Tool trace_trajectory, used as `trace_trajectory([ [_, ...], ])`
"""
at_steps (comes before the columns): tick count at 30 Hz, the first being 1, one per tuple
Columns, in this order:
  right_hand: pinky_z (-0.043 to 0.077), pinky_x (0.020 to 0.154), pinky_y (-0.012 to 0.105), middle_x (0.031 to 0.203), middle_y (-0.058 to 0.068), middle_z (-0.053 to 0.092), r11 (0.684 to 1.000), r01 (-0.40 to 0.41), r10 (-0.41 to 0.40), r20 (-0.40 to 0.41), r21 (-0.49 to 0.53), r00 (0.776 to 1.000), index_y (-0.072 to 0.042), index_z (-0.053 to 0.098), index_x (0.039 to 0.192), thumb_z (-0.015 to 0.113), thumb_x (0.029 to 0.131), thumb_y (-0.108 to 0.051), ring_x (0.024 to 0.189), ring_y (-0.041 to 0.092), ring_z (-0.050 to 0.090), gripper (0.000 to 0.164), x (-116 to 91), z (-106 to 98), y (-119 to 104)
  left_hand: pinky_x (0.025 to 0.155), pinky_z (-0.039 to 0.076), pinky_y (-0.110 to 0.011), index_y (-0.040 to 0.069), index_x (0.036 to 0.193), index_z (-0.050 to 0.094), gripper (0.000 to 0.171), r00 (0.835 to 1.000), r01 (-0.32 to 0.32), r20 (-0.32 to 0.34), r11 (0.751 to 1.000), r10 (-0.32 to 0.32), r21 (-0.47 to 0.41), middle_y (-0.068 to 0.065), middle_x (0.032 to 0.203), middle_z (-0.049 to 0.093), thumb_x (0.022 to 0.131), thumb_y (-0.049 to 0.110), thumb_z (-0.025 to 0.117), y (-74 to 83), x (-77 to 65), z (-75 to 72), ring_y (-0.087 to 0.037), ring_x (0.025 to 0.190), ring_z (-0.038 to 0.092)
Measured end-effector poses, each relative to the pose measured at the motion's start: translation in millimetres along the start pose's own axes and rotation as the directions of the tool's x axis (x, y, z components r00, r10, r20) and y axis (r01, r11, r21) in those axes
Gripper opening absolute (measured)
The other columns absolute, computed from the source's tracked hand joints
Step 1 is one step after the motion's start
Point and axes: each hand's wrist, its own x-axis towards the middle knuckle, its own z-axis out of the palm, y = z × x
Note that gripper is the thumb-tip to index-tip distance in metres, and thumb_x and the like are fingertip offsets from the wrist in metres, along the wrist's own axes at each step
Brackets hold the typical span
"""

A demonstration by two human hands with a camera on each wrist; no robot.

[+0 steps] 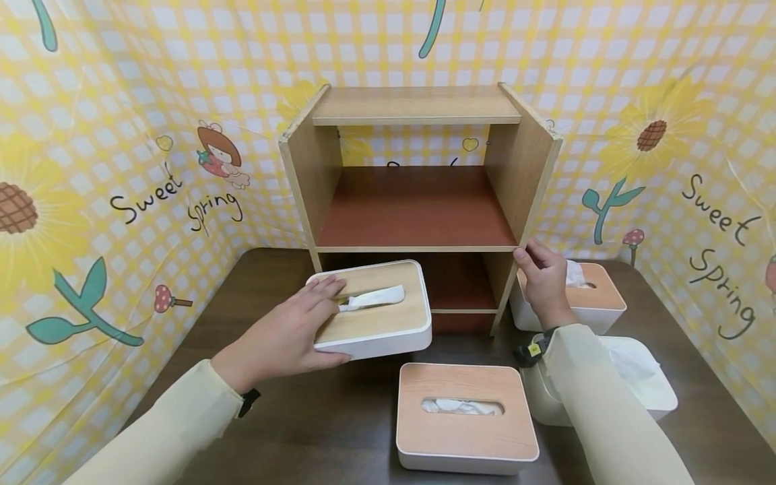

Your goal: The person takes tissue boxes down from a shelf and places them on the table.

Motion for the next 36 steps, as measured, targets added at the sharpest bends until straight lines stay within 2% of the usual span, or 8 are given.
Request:
trace_trajectory([
  [6,0.05,0.082,0.02,0.107,-0.005,0.071,1.0,0.016,-0.016,0.0,0.009,1.0,0.01,0.066,0.117,0.063,0.091,0.001,0.095,0.01,0.064,0.027,0,1,1,0.108,0.031,-0.051,0.003,0.1,0.058,0.063,0.999,-0.034,-0.013,0.999,0.034,-0.005,-0.024,0.141,0.046,0.075,0.058,0.076,-4.5,-6.6,-0.2,-0.037,0.134,0.039],
  [9,0.05,0.082,0.021,0.106,-0.006,0.071,1.0,0.017,-0.017,-0.001,0.008,1.0,0.01,0.065,0.117,0.063,0.091,0.001,0.095,0.01,0.064,0.028,0,1,-1,0.107,0.031,-0.051,0.002,0.1,0.058,0.062,0.997,-0.066,-0.026,0.998,0.066,0.001,-0.025,0.141,0.046,0.076,0.057,0.076,-6.4,-9.0,-0.5,-0.038,0.133,0.04],
  [14,0.049,0.083,0.02,0.109,-0.006,0.07,1.0,0.012,-0.012,0.008,0.005,1.0,0.01,0.064,0.12,0.063,0.091,0.001,0.097,0.009,0.064,0.03,0,1,-2,0.108,0.031,-0.05,0.003,0.101,0.058,0.062,0.997,-0.071,-0.031,0.997,0.07,-0.008,-0.023,0.141,0.046,0.076,0.057,0.075,-8.7,-12.7,-2.1,-0.036,0.134,0.04],
  [21,0.05,0.081,0.02,0.104,-0.006,0.071,1.0,0.0,0.0,0.005,-0.005,1.0,0.001,0.07,0.115,0.062,0.091,0.004,0.093,0.009,0.064,0.026,0,1,-4,0.109,0.03,-0.048,0.004,0.101,0.059,0.061,0.997,-0.065,-0.048,0.997,0.064,-0.035,-0.021,0.142,0.046,0.074,0.055,0.078,-12.6,-20.9,-6.1,-0.035,0.134,0.04],
  [29,0.049,0.077,0.017,0.095,-0.009,0.07,1.0,0.024,-0.024,-0.003,0.008,1.0,-0.006,0.075,0.104,0.064,0.091,0.002,0.084,0.004,0.062,0.019,-2,7,-21,0.109,0.03,-0.047,0.005,0.1,0.059,0.059,0.997,-0.063,-0.041,0.997,0.061,-0.048,-0.019,0.144,0.045,0.074,0.055,0.078,-14.2,-31.6,-10.6,-0.036,0.133,0.04],
  [36,0.049,0.076,0.018,0.095,-0.004,0.071,1.0,0.006,-0.006,-0.024,0.016,1.0,-0.009,0.076,0.103,0.069,0.09,-0.005,0.082,0.005,0.062,0.015,1,1,-2,0.11,0.028,-0.045,0.006,0.099,0.059,0.058,0.999,-0.045,-0.02,0.997,0.044,-0.057,-0.018,0.146,0.043,0.074,0.055,0.077,-13.8,-39.7,-11.3,-0.035,0.134,0.039],
])
